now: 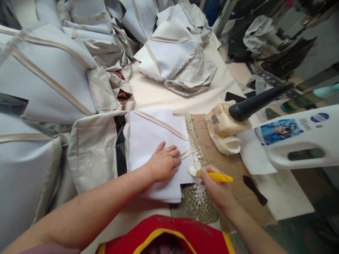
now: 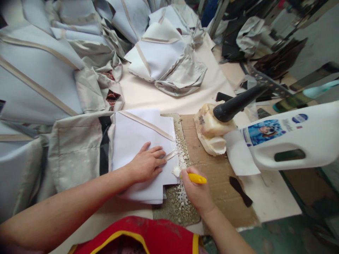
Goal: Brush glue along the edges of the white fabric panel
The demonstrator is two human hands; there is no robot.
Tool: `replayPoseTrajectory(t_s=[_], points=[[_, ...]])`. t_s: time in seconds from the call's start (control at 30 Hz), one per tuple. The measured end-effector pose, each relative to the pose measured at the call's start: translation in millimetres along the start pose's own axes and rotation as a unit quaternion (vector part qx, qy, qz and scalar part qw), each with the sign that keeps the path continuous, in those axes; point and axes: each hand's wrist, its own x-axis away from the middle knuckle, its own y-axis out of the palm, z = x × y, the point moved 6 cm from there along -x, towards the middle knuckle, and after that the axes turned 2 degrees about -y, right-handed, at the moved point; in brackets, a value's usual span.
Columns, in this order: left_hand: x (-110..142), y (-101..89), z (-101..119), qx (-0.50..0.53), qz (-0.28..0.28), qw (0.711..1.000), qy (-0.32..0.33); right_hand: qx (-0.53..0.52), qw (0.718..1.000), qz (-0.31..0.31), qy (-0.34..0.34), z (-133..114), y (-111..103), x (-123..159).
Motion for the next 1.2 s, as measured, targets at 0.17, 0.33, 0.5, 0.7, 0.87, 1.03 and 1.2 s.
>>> replayPoseTrajectory(t_s=[0.17,0.33,0.5,0.7,0.87,1.03,1.2], points=[[0,0.7,1,-0.006,0.002,1.0,0.007,-0.015,0.999,-0.026,0.036,2,-5,23],[0,1.5,1,-0.014,0.005,1.0,0.009,-0.033,0.998,0.057,-0.009,-15,-21,-9],[1,0.5,2,-0.017,0.009,1.0,0.014,0.001,0.999,0.007,-0.033,-8,-6,-6],[-1,-0.3,2,-0.009,-0.014,1.0,-0.001,0.035,0.998,-0.046,-0.016,3,-10,43],[19,-10.1,28,-0.029,-0.039,0.999,-0.022,0.001,1.0,-0.006,-0.019,-7,-23,32],[54,2.5,50,-0.009,-0.071,0.997,-0.006,-0.029,0.999,-0.008,-0.045,-14,-5,-12],[64,27.3,46,-0.08,-0.05,0.995,0.008,-0.026,0.991,0.088,-0.101,-19,-5,-46]])
